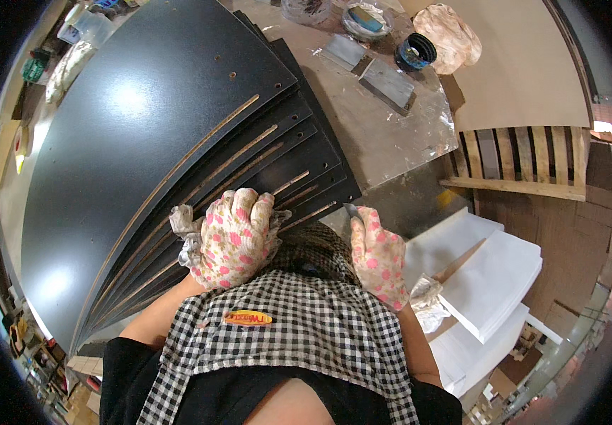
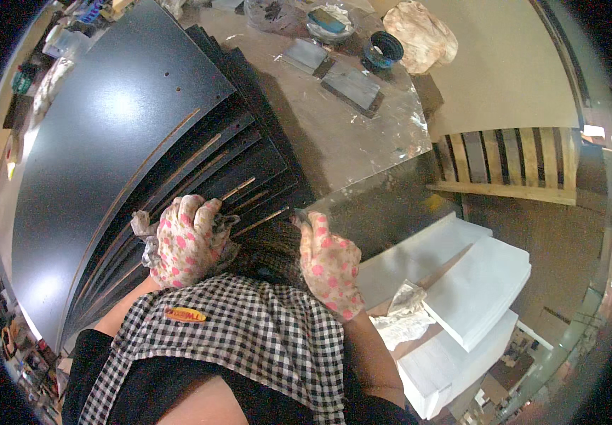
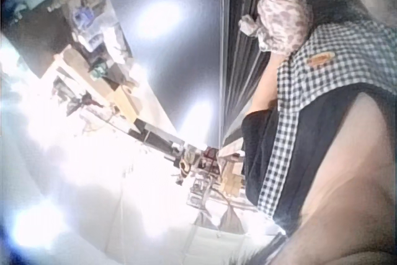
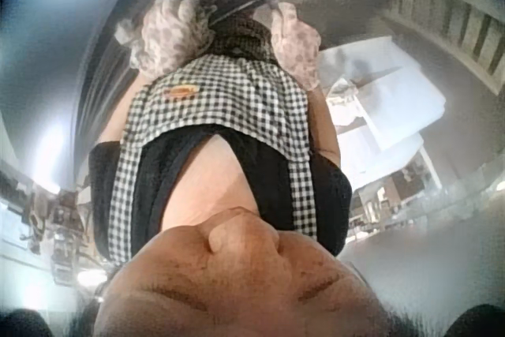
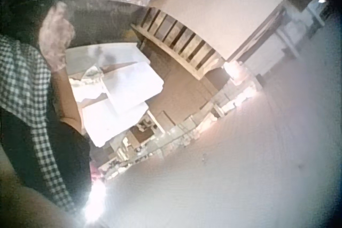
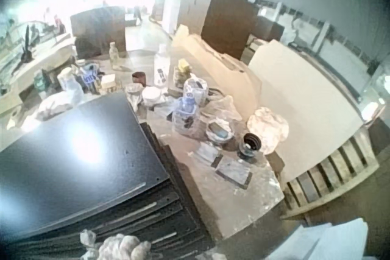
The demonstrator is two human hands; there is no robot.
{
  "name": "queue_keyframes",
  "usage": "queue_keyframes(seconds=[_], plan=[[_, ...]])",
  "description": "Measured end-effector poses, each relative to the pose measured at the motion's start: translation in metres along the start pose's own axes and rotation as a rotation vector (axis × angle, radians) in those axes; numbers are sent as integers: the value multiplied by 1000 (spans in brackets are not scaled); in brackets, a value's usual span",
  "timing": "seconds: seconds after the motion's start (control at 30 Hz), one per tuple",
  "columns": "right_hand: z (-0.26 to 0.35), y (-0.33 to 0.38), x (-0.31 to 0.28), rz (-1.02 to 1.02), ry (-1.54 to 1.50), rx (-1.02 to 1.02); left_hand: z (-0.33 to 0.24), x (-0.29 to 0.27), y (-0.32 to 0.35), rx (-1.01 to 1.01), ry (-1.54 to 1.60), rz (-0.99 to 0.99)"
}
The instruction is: The person wipes the edges and surfaces of stacked black wooden panels with a cloth, then applies a dark liquid finish to the edges using a small brush. The person continues wiping and handling the panels, then hands one panel to a coworker.
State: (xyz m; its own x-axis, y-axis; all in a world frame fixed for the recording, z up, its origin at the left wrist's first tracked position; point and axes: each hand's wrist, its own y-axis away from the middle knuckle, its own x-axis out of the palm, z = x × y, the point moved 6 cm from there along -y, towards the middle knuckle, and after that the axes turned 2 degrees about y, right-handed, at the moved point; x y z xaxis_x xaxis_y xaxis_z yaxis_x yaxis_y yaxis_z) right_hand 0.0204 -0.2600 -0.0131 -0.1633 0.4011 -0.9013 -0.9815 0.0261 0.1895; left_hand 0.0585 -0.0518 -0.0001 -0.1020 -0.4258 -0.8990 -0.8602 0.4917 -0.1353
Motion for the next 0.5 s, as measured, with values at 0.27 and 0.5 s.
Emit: queue_keyframes(seconds=[0.27,0.5], plan=[[25,-5,-4,-47,170,-40,4,-1,-2,37,25,-16],[34,-7,-5,-110,204,-99,9,7,4,37,105,-11]])
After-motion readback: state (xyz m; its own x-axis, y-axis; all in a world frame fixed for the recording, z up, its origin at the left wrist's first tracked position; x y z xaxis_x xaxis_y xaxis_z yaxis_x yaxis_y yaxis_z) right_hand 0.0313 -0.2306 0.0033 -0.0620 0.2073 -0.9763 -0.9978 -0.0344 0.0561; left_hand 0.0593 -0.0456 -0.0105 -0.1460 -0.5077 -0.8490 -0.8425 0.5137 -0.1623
